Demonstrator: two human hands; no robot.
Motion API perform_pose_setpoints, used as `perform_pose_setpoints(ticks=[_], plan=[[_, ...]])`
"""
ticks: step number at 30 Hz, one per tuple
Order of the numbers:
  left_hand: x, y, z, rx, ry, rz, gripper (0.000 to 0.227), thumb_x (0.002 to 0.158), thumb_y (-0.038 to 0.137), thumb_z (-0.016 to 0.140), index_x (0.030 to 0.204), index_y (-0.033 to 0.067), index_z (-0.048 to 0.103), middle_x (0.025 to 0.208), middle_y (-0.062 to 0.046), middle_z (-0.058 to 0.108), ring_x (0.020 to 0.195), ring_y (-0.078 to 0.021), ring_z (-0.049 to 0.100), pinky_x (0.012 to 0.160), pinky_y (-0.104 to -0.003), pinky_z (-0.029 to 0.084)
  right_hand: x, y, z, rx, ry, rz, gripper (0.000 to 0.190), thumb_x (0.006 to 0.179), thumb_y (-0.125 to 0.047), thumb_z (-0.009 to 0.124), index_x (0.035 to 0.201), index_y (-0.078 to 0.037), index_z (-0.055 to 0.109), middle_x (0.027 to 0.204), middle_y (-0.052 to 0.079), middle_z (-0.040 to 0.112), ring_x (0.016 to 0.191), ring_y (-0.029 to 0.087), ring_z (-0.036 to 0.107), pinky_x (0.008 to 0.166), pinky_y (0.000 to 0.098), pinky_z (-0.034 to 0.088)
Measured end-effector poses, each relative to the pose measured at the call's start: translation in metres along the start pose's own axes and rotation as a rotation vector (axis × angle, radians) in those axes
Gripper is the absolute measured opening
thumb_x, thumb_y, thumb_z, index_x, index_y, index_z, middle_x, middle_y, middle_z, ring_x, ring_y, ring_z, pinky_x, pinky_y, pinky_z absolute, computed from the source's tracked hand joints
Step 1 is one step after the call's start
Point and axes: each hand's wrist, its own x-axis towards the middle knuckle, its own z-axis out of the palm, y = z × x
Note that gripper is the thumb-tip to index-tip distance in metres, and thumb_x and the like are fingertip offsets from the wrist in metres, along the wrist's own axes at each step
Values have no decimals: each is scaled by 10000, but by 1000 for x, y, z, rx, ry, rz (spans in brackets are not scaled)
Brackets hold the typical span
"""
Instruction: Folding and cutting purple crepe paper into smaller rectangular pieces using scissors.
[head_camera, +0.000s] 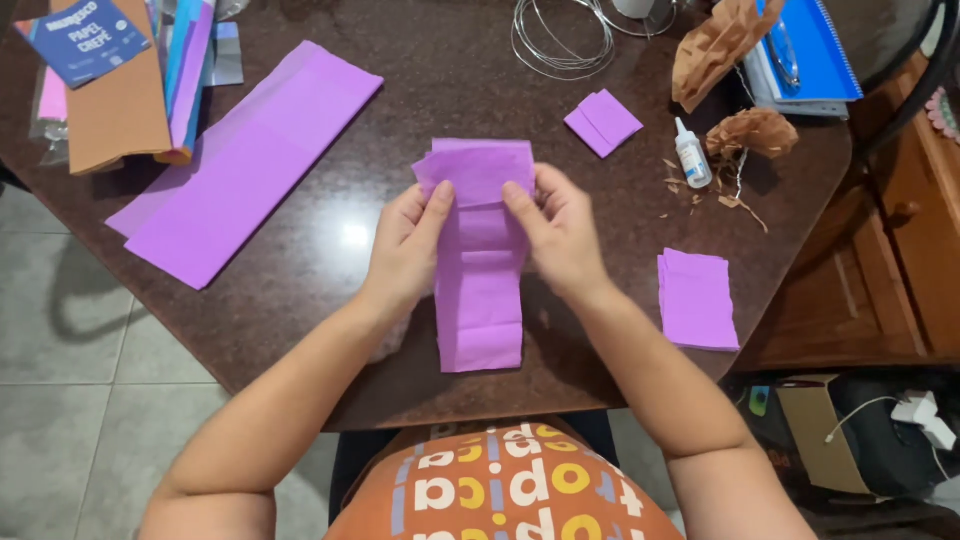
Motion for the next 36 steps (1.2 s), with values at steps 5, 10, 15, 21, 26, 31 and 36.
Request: perform_pose_setpoints(ticks=[5, 10, 15, 21, 26, 31, 36], plan=[[-2, -7, -6, 141, -56, 130, 250, 1106, 248, 521, 1084, 70, 695, 916, -33, 725, 866, -77, 617, 818, -288, 561, -7, 23, -4, -124, -118, -75, 205, 1082, -132, 546, 1223, -11, 631, 989, 88, 735, 919, 119, 618, 873, 353, 561], [-10, 7, 0, 360, -16, 277, 175, 1059, 173, 634, 981, 30, 697, 827, -63, 684, 862, -92, 596, 785, -313, 575, -11, 18, 0, -150, 22, -131, 271, 986, -208, 761, 1170, -30, 671, 990, 76, 719, 945, 128, 608, 881, 361, 555], [-13, -6, 3, 291, -72, 248, 179, 975, 154, 740, 1084, 44, 650, 933, -68, 715, 934, -103, 626, 844, -335, 577, -9, 13, -1, -92, 141, -118, 135, 980, -178, 770, 1035, -63, 728, 872, -2, 702, 844, 63, 605, 815, 272, 560], [-18, -22, -3, 412, -360, 413, 789, 1000, -8, 710, 1592, 117, 204, 1404, -158, 637, 1261, -230, 639, 1089, -367, 529, 16, 27, -28, -94, 352, -176, 174, 964, -201, 771, 1057, -59, 732, 924, 17, 715, 857, 84, 628, 788, 251, 564], [-11, -42, -6, 506, -476, 263, 375, 925, 22, 724, 1287, 113, 693, 1326, -113, 661, 1243, -239, 653, 1093, -323, 490, 34, 40, -51, -66, 427, -281, 172, 929, -152, 801, 1061, -71, 726, 960, 7, 730, 876, 88, 639, 817, 235, 553], [17, -70, -31, 222, -225, -103, 558, 757, -54, 563, 1290, 68, 675, 1252, -50, 729, 1097, -115, 668, 953, -250, 539, 18, 5, -38, -263, -173, -445, 52, 996, -95, 713, 1005, -147, 716, 1290, 121, 663, 1279, 264, 617, 1126, 400, 496], [35, -36, -42, -116, -22, -215, 447, 845, 24, 580, 1271, 69, 704, 1014, -70, 687, 825, -161, 661, 693, -297, 587, 10, 13, -18, -395, -311, -581, 189, 875, -75, 823, 997, -219, 815, 1442, 88, 600, 1473, 330, 407, 1240, 451, 211]])
